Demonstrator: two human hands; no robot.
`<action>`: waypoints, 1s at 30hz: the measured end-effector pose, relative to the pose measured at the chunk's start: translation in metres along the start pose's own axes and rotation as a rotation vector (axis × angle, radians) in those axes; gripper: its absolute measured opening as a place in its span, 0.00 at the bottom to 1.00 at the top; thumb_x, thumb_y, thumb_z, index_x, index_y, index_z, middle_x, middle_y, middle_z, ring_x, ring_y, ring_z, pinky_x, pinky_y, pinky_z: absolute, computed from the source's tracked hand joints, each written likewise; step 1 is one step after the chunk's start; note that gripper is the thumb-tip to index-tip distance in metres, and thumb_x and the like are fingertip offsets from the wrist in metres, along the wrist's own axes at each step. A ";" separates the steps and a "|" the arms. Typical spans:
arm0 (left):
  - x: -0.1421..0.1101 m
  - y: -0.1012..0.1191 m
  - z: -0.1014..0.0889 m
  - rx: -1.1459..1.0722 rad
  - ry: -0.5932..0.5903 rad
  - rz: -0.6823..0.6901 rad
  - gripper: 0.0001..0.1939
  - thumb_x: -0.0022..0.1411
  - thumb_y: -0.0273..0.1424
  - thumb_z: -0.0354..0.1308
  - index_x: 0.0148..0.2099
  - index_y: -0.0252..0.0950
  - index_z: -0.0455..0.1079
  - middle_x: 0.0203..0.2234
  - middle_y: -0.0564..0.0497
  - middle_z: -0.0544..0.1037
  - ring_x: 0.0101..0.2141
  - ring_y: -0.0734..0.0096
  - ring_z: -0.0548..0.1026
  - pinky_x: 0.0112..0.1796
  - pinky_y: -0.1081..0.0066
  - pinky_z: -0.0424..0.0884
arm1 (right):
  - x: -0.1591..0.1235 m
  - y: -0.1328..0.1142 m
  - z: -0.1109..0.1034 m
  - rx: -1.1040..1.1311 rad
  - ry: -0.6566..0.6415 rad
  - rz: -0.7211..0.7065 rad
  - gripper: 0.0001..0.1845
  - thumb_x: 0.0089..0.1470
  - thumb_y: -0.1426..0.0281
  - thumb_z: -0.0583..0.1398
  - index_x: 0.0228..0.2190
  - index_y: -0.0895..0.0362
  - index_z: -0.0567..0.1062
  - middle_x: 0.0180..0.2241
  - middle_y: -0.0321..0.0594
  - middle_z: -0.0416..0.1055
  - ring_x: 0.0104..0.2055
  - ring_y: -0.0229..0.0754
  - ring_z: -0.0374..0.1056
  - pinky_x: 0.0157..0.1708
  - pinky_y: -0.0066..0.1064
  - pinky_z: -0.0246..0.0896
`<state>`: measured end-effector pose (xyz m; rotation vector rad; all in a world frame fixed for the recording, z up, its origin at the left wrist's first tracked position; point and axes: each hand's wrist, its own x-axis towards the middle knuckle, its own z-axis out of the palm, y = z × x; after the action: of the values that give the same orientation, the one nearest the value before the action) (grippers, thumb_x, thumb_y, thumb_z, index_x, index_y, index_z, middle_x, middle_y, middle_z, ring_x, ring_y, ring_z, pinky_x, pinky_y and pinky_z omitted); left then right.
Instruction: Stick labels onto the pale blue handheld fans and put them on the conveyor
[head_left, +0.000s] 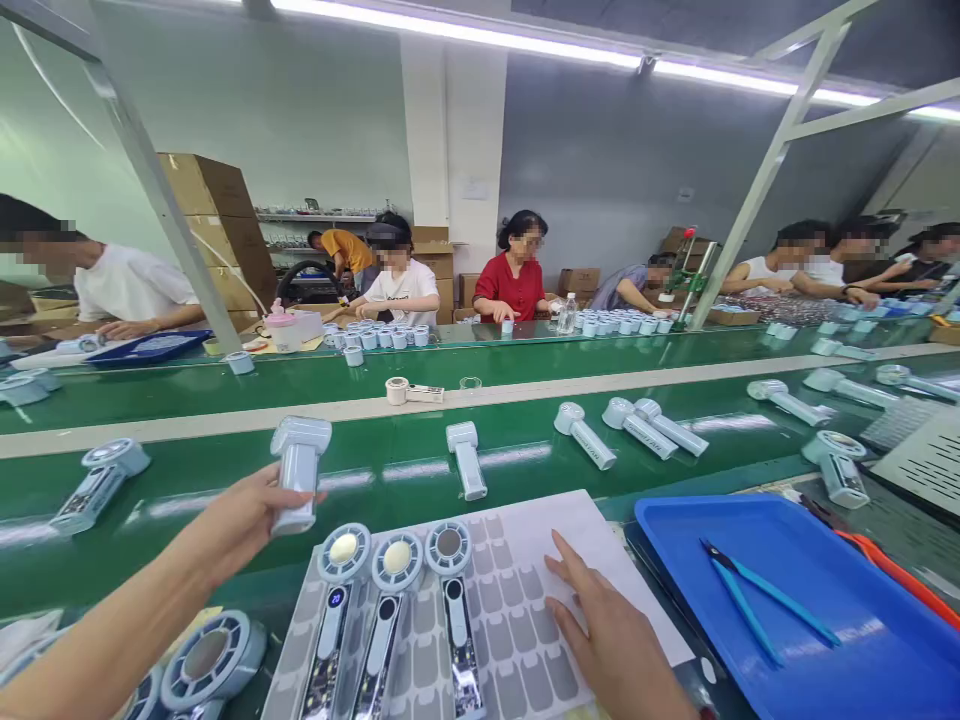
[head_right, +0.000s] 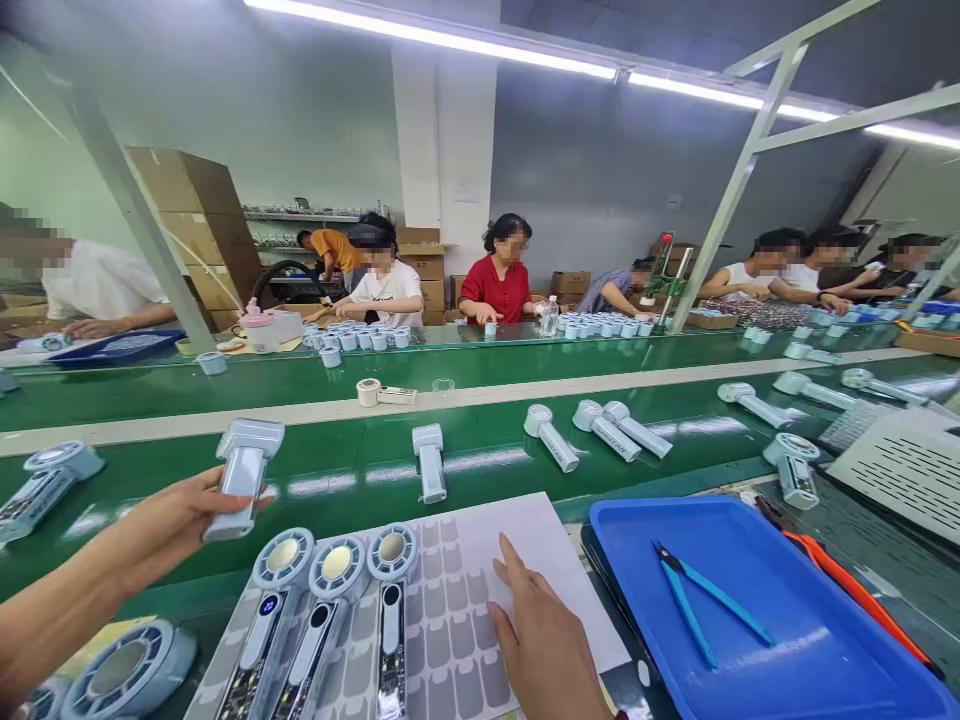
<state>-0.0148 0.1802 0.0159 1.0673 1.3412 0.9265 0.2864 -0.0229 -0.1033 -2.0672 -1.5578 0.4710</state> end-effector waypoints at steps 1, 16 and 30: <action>0.017 0.002 0.001 0.037 0.023 -0.021 0.15 0.54 0.11 0.59 0.40 0.32 0.70 0.27 0.52 0.78 0.29 0.72 0.78 0.30 0.77 0.75 | 0.002 -0.001 0.002 -0.034 -0.008 -0.014 0.34 0.61 0.67 0.43 0.67 0.61 0.51 0.56 0.49 0.72 0.55 0.54 0.70 0.48 0.51 0.72; 0.050 -0.006 0.012 0.923 0.165 0.251 0.10 0.67 0.33 0.55 0.48 0.34 0.70 0.45 0.44 0.77 0.46 0.58 0.75 0.48 0.54 0.70 | 0.030 0.028 0.043 -0.303 0.355 -0.414 0.21 0.61 0.76 0.49 0.53 0.51 0.65 0.35 0.36 0.76 0.36 0.45 0.75 0.26 0.30 0.72; -0.051 -0.088 0.010 0.999 0.026 0.241 0.15 0.54 0.36 0.53 0.19 0.45 0.54 0.22 0.36 0.76 0.35 0.33 0.77 0.40 0.45 0.67 | 0.037 0.039 0.060 -0.209 0.465 -0.388 0.21 0.71 0.61 0.39 0.59 0.48 0.60 0.35 0.36 0.79 0.33 0.44 0.78 0.22 0.30 0.72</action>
<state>-0.0135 0.1057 -0.0545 2.0012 1.7661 0.3898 0.2942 0.0152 -0.1742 -1.7764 -1.7009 -0.3056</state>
